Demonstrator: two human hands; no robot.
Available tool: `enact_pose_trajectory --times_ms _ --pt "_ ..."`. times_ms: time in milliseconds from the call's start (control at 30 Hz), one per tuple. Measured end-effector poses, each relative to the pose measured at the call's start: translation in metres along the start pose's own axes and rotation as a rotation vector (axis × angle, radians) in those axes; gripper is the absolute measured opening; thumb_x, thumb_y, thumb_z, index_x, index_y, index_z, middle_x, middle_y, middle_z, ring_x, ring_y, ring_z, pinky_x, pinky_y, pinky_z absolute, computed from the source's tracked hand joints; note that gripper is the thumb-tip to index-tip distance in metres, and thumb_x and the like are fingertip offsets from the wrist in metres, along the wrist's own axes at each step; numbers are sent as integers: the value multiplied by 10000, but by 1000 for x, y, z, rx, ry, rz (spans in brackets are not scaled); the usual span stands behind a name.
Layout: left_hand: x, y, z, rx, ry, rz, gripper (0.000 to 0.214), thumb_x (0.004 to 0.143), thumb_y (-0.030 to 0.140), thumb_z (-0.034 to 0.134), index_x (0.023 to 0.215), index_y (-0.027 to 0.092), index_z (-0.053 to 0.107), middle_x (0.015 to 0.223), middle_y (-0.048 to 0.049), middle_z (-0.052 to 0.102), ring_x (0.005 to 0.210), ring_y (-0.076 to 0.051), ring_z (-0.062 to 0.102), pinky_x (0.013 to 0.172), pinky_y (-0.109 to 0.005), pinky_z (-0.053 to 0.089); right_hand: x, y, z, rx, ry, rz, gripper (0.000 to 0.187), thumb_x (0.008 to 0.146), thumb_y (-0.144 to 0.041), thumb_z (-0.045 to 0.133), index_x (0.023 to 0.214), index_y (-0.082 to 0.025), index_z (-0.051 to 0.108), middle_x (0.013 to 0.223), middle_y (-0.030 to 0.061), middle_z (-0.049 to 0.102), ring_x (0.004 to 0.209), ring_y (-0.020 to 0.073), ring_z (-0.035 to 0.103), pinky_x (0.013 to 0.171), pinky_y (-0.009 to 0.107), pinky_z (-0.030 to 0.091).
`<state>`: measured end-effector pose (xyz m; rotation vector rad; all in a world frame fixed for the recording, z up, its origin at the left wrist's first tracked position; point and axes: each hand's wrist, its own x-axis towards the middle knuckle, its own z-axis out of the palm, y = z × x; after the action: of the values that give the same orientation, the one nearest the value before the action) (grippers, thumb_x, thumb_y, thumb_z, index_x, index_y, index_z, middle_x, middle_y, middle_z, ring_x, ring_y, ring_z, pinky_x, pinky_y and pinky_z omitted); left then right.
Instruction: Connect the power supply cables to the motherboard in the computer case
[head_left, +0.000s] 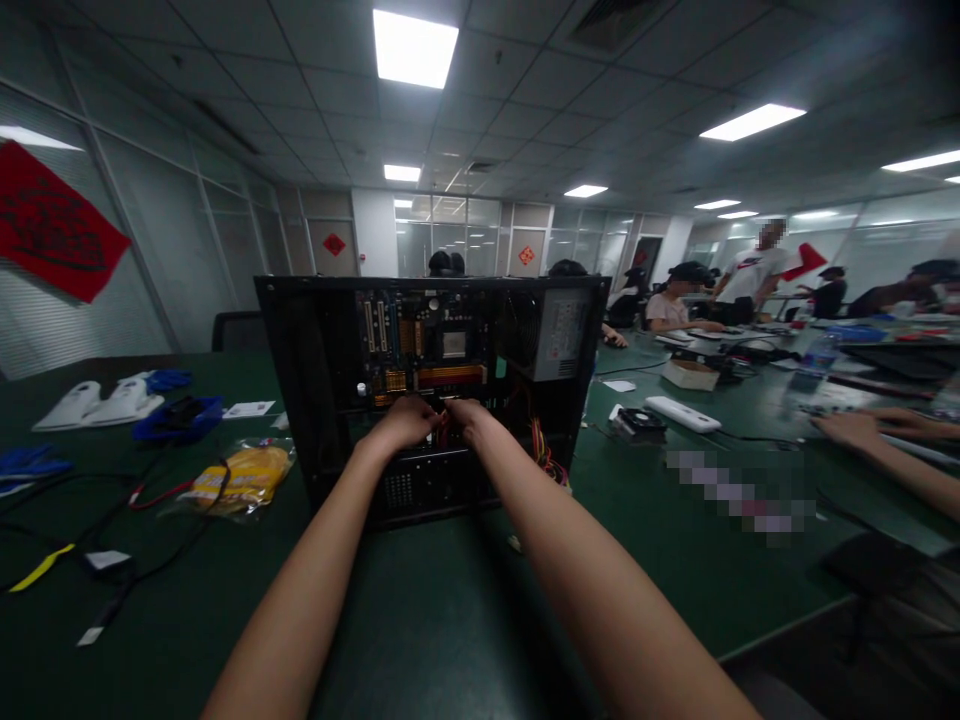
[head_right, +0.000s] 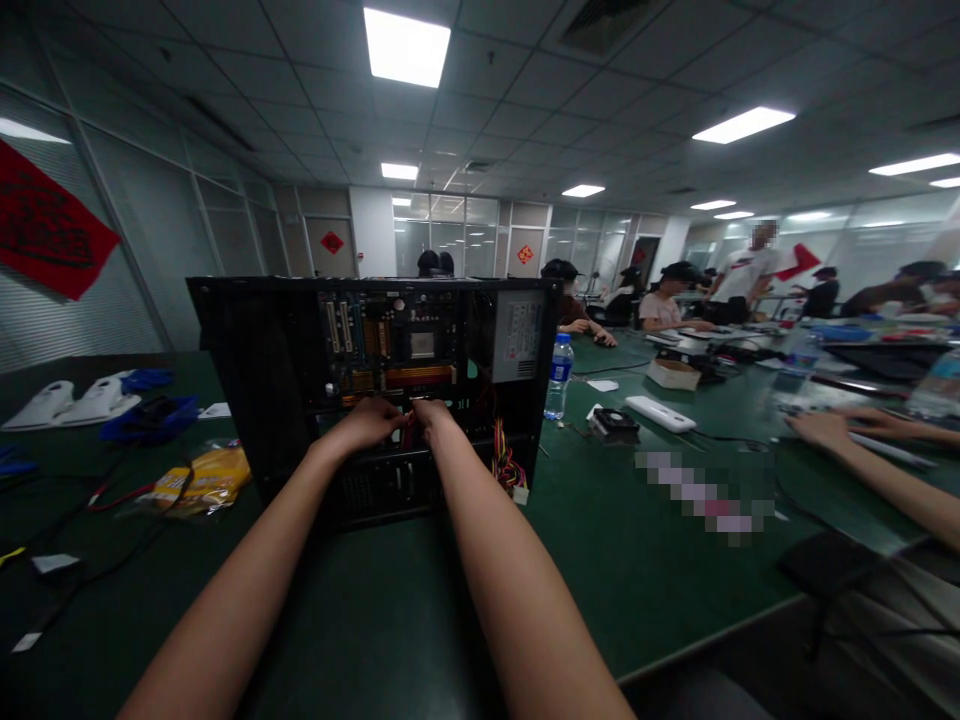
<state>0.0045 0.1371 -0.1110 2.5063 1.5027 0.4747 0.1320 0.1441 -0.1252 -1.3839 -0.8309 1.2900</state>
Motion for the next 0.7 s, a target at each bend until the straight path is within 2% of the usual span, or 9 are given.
enact_pose_trajectory --times_ms 133,233,333,500,700 --pt "0 2 -2 10 17 -7 311 923 341 564 808 147 778 719 -69 725 658 -175 624 590 -246 360 -10 -6 -6 37 76 36 183 1030 -295 509 984 -129 572 596 -42 549 415 103 506 446 232 466" --pt "2 2 0 15 23 -9 319 922 347 558 813 147 782 730 -72 730 645 -173 624 574 -249 355 -12 -7 -7 74 96 24 114 1006 -214 539 918 -144 556 522 -66 510 361 89 463 425 212 443" --pt "4 1 2 27 25 -8 349 927 358 551 772 143 778 707 -77 721 640 -175 620 572 -254 353 -7 -5 -7 112 94 12 93 977 -186 588 902 -144 553 499 -76 497 363 86 477 431 196 444" --pt "4 1 3 32 23 -7 317 922 355 570 792 154 778 729 -78 727 680 -179 636 585 -247 364 6 1 -8 126 67 35 152 996 -265 583 933 -127 586 560 -58 538 415 84 513 450 198 464" --pt "3 0 4 21 22 9 330 927 349 543 788 161 776 736 -84 732 696 -188 652 618 -252 403 17 6 -9 109 -1 53 228 1001 -340 586 1061 -123 622 859 11 637 624 95 600 546 219 529"
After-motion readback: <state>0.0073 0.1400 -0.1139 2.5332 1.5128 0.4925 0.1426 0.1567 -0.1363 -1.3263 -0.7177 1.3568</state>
